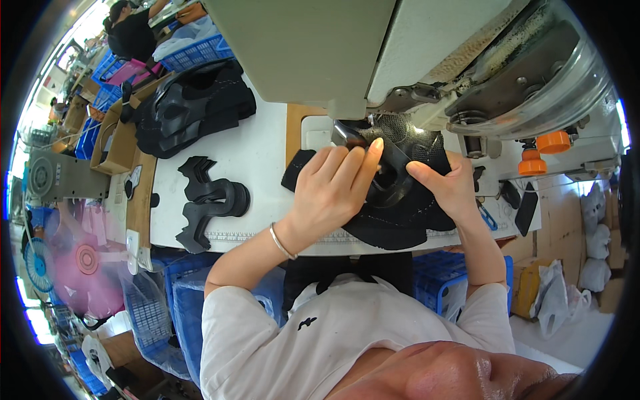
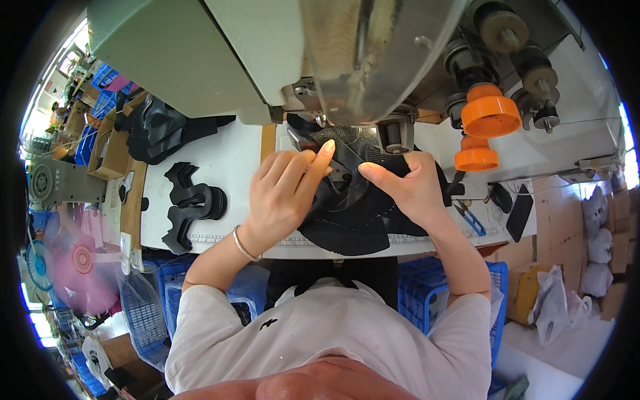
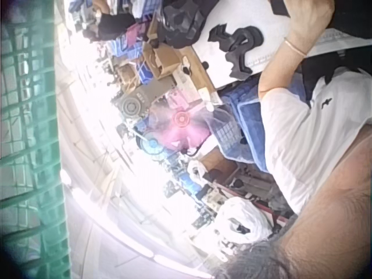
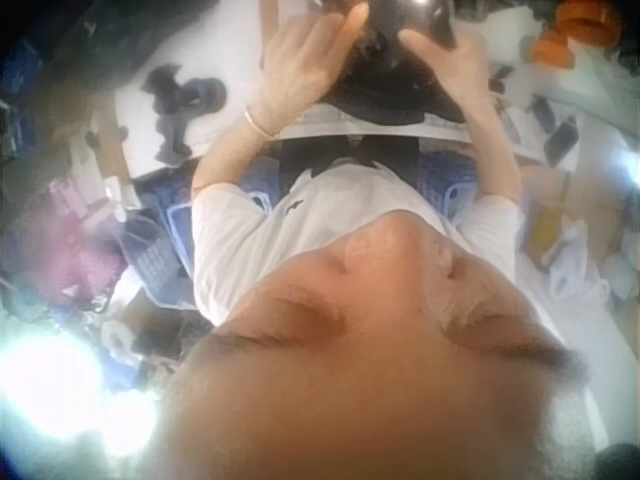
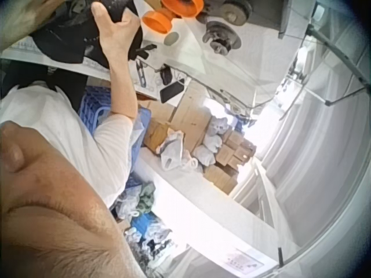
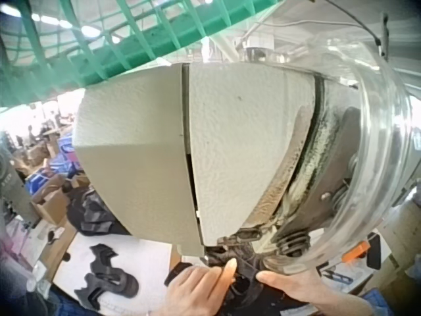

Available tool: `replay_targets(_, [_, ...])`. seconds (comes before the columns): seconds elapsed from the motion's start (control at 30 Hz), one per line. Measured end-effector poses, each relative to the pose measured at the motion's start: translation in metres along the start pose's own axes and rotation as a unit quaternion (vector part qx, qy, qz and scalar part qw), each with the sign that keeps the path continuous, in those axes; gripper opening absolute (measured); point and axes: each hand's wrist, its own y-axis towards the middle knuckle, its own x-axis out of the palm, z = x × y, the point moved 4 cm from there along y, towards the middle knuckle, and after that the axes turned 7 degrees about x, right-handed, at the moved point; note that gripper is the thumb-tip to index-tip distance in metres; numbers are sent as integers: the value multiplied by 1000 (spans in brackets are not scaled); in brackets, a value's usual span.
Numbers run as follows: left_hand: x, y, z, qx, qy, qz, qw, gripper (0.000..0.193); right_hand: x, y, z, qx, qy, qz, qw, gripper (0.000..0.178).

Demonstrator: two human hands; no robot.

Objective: The person aligns pieces of shoe material and stitches them together using a sewing machine.

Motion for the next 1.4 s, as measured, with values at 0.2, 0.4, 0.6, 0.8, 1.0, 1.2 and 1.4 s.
replay_targets(0.2, [11,-13,1,-277,-373,-90,881,52,10,-2,0,-28,-12,20,999,21])
replay_targets(0.4, [3,-11,5,-65,17,-168,984,69,24,-8,7,-34,23,37,998,13])
replay_targets(0.6, [3,-24,-2,-22,77,-118,990,71,46,-13,5,-98,97,117,984,13])
replay_targets(0.8, [-10,-21,-5,42,-87,12,995,35,66,-11,19,-115,185,166,962,10])
replay_targets(1.0, [-13,-21,-13,43,-109,52,992,25,86,-9,23,-102,282,195,934,6])
replay_targets(1.2, [-12,-22,-26,39,-116,33,992,24,98,-1,26,-98,330,239,908,9])
replay_targets(1.4, [-6,-23,-38,61,-110,37,991,29,103,4,16,-102,388,255,880,8])
